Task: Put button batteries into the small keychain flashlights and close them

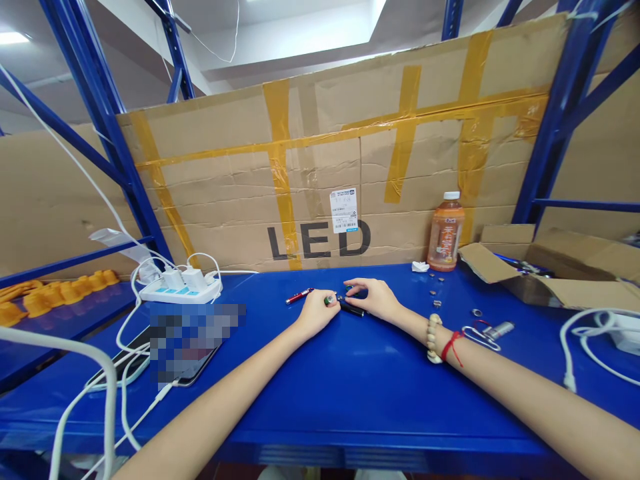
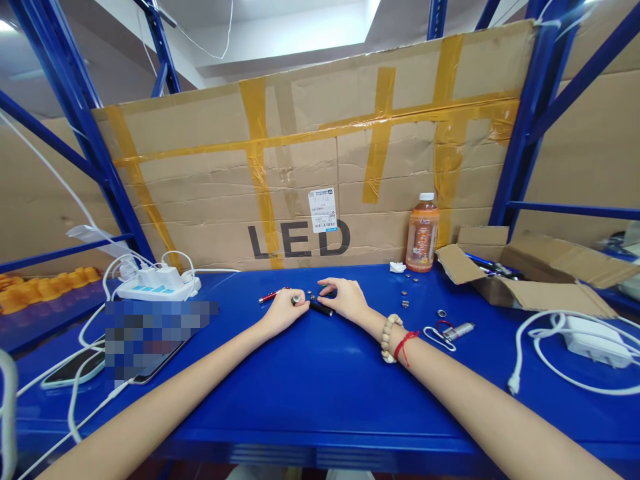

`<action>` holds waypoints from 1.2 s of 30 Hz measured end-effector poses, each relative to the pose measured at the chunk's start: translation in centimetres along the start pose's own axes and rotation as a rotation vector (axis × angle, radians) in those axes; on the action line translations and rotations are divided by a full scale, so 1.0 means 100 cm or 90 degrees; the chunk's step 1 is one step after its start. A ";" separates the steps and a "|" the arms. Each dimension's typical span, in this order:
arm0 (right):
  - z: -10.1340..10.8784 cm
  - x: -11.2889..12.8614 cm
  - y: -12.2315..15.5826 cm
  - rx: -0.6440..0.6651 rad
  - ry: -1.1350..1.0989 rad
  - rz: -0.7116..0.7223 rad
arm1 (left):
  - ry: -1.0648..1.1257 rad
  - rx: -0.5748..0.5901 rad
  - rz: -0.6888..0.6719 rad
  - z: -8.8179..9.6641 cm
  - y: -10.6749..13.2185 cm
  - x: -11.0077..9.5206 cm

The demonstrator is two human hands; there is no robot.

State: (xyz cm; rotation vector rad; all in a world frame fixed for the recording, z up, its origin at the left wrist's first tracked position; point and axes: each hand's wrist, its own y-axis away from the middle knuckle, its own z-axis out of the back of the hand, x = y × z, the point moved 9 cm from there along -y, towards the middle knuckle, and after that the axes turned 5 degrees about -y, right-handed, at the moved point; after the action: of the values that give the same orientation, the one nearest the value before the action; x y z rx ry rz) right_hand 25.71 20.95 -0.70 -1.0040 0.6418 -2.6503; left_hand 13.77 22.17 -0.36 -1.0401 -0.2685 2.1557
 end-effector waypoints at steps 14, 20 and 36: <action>0.004 0.011 0.003 -0.006 0.140 0.003 | -0.004 -0.009 0.003 0.000 0.000 0.001; 0.006 0.010 0.004 -0.012 0.141 -0.038 | -0.001 -0.007 0.002 0.000 0.000 0.001; 0.004 0.003 0.003 -0.010 0.129 -0.060 | 0.005 -0.007 0.001 0.001 0.001 -0.001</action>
State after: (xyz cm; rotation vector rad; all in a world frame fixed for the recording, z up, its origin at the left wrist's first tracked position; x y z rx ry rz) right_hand 25.75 20.44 -0.38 -0.7928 0.6742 -2.8590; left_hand 13.72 22.07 -0.26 -1.0558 -0.2757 2.1534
